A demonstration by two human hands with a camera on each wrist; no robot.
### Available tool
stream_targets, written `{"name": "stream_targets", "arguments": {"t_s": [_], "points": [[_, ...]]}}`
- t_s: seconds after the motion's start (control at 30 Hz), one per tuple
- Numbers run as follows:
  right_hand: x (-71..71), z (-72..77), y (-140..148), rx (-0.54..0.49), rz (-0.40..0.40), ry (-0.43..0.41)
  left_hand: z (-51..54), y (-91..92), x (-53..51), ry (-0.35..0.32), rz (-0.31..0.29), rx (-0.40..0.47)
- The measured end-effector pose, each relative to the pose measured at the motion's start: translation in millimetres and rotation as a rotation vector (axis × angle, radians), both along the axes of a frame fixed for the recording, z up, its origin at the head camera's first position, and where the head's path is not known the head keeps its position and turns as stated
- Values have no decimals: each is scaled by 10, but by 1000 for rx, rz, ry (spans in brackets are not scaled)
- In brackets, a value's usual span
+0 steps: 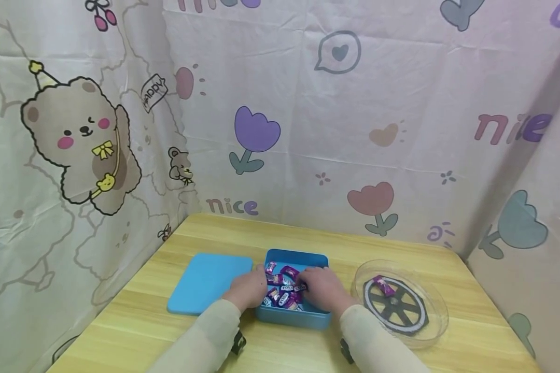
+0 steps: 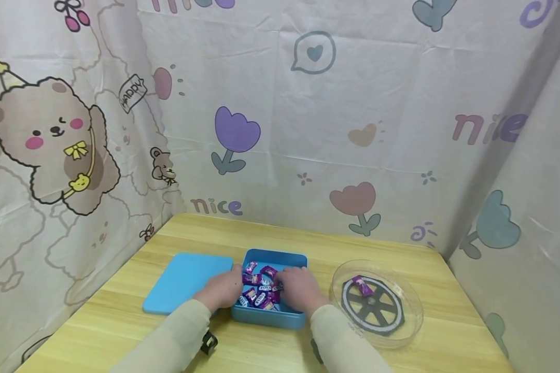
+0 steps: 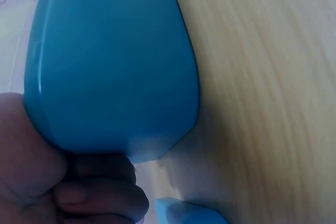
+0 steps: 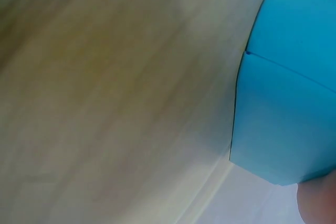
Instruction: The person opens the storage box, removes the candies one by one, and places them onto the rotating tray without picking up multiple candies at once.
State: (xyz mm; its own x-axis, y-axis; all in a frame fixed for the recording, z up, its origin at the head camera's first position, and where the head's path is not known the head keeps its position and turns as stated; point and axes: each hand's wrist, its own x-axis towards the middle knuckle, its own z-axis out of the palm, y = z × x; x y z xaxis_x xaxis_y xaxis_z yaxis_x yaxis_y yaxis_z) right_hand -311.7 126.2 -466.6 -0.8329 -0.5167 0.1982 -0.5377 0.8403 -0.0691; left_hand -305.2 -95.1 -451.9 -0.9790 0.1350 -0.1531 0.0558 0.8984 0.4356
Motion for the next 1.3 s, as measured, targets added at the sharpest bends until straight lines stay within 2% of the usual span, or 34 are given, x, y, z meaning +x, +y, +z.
{"name": "stream_targets", "arguments": {"t_s": [0.23, 0.57, 0.73, 0.97, 1.1, 1.3], "points": [[-6, -10, -4, 9, 4, 27, -2, 3, 3, 7, -4, -19], [-16, 11, -10, 49, -4, -11, -11, 5, -5, 11, -13, -31], [-19, 44, -3, -8, -26, -67, -2, 15, -1, 3, -9, -48], [-15, 74, 24, -110, -37, -103, 1, 22, 15, 2, -17, -63], [1, 149, 50, -171, -33, -134, 11, 18, 26, -9, -6, -37], [17, 388, 131, -224, -42, -161, 22, 7, 26, 0, -5, -23]]}}
